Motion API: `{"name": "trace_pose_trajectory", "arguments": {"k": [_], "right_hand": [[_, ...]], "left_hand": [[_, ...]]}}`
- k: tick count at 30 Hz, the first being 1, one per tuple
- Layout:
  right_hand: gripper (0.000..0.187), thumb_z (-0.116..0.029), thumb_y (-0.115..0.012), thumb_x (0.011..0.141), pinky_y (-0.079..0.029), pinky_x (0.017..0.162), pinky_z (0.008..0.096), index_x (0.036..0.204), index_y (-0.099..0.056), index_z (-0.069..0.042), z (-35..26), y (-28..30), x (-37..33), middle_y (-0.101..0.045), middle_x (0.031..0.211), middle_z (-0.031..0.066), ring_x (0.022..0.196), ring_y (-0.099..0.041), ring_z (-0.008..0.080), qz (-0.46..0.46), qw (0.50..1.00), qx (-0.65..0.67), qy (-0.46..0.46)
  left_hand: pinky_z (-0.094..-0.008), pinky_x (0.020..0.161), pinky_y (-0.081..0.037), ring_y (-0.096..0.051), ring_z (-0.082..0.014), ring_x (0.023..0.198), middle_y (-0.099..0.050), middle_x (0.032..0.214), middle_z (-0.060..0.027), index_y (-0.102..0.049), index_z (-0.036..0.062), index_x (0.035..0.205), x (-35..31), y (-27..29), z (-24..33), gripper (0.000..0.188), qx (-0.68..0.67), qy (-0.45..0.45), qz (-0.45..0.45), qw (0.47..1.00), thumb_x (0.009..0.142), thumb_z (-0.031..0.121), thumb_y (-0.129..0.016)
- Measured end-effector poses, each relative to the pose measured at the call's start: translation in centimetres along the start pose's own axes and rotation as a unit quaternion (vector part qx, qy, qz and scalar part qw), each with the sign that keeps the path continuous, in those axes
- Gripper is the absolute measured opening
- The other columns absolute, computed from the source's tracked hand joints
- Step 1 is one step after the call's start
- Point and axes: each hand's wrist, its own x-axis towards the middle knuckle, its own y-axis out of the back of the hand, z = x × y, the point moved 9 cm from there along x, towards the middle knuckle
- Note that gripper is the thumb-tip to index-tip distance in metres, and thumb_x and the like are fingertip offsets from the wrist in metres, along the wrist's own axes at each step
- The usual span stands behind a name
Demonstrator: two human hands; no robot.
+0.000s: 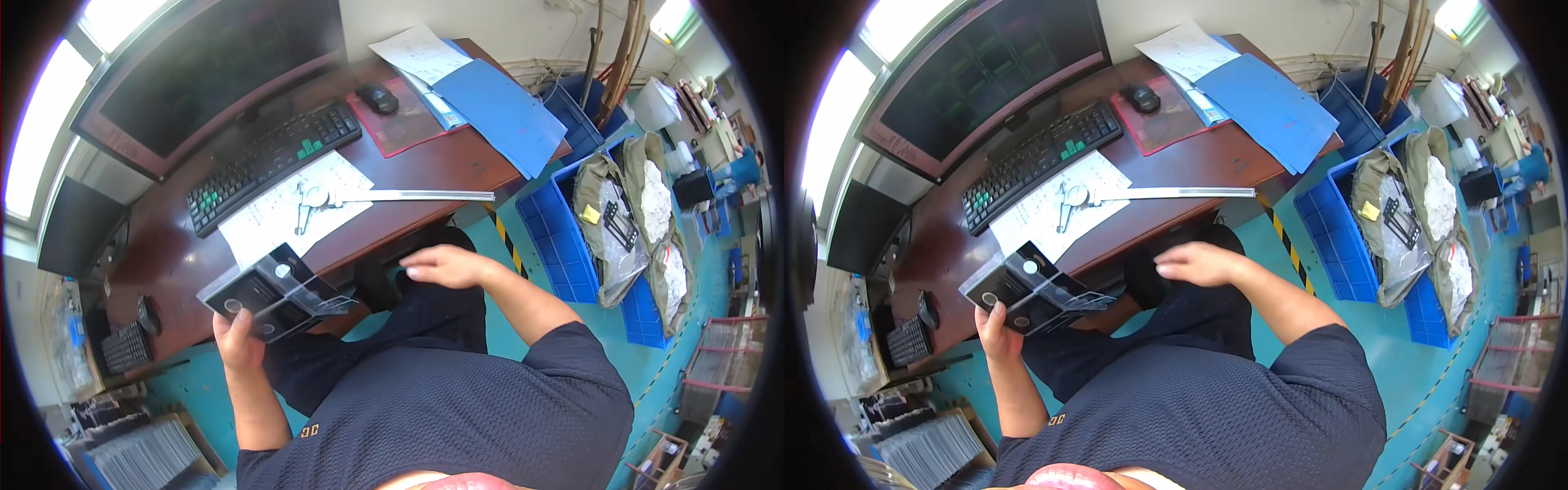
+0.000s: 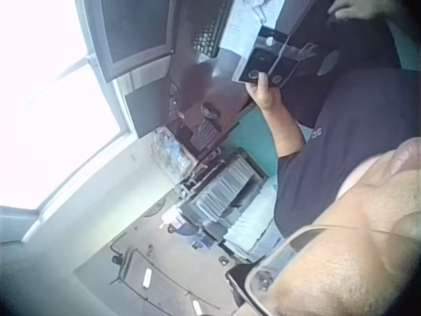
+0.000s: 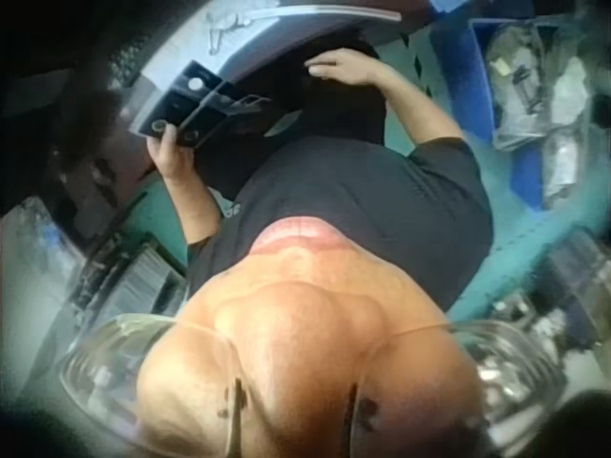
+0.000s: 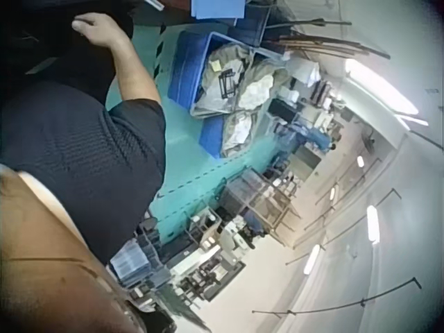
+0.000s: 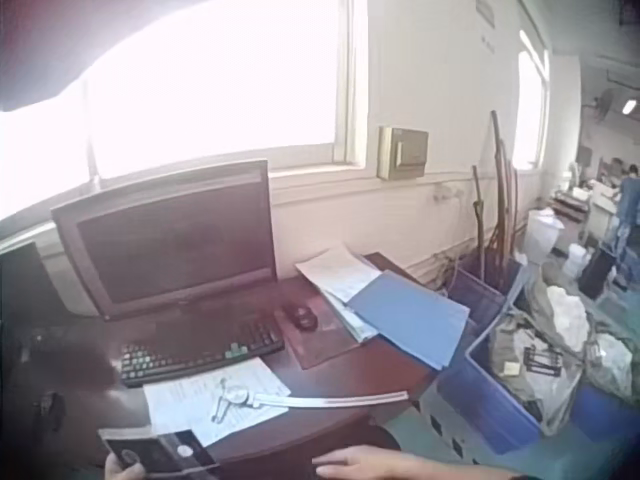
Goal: The person picks up a sheet of plastic panels and a dial caliper, then sits at a desk. They use the caliper to measure the width of the panels and the diameter of the circular cutouts, repeating these measurements across the sheet.
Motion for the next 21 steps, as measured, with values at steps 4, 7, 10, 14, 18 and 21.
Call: {"name": "trace_pose_trajectory", "arguments": {"k": [4,7,10,14,18,21], "right_hand": [[0.036,-0.020,-0.068,0.086,-0.050,0.092,0.0406,0.118,-0.064,-0.004,-7.0,6.7,3.0,-0.066,0.107,0.0162,0.104,-0.063,0.0320,0.266,0.910,-0.273,0.166],[0.037,-0.010,-0.065,0.081,-0.050,0.090,0.0438,0.117,-0.063,-0.005,-7.3,8.6,7.2,-0.066,0.102,0.0169,0.102,-0.062,0.0356,0.304,0.857,-0.383,0.164],[0.038,-0.006,-0.062,0.079,-0.050,0.090,0.0454,0.117,-0.061,-0.004,-7.1,8.8,10.9,-0.066,0.103,0.0179,0.103,-0.062,0.0379,0.222,0.884,-0.395,0.119],[0.033,-0.005,-0.061,0.079,-0.050,0.090,0.0470,0.111,-0.059,-0.001,-7.9,7.6,12.9,-0.066,0.104,0.0211,0.103,-0.063,0.0394,0.124,0.895,-0.418,0.096],[0.033,-0.006,-0.062,0.078,-0.051,0.089,0.0475,0.111,-0.058,-0.001,-7.9,7.7,13.4,-0.066,0.104,0.0233,0.102,-0.063,0.0402,0.103,0.901,-0.415,0.076],[0.035,-0.007,-0.063,0.077,-0.051,0.089,0.0476,0.111,-0.058,0.001,-7.7,7.7,13.7,-0.066,0.106,0.0247,0.103,-0.063,0.0412,0.081,0.909,-0.404,0.071]], "left_hand": [[-0.0406,0.102,-0.046,-0.062,-0.0270,0.114,-0.064,0.124,-0.0142,-0.053,-0.0018,0.130,-0.1,0.1,0.1,0.048,0.008,-0.004,0.000,1.000,0.086,0.009,-0.069],[-0.0408,0.103,-0.045,-0.061,-0.0272,0.115,-0.064,0.124,-0.0143,-0.053,-0.0016,0.131,-0.3,0.2,0.3,0.049,0.015,0.004,0.007,1.000,0.086,0.010,-0.070],[-0.0410,0.104,-0.045,-0.061,-0.0278,0.116,-0.063,0.126,-0.0145,-0.053,-0.0014,0.131,-0.7,0.3,0.5,0.051,0.027,0.005,0.005,1.000,0.086,0.011,-0.071],[-0.0413,0.104,-0.044,-0.061,-0.0282,0.117,-0.063,0.126,-0.0146,-0.053,-0.0013,0.131,-1.1,0.4,0.6,0.051,0.033,0.005,0.013,0.999,0.086,0.011,-0.072],[-0.0431,0.105,-0.045,-0.060,-0.0294,0.119,-0.062,0.129,-0.0153,-0.052,-0.0003,0.134,-1.1,0.7,0.4,0.050,0.039,0.014,-0.007,0.999,0.088,0.010,-0.068],[-0.0443,0.106,-0.045,-0.060,-0.0301,0.121,-0.061,0.131,-0.0157,-0.049,0.0008,0.136,-1.1,0.4,0.3,0.050,0.042,0.019,-0.030,0.998,0.089,0.008,-0.065]]}}
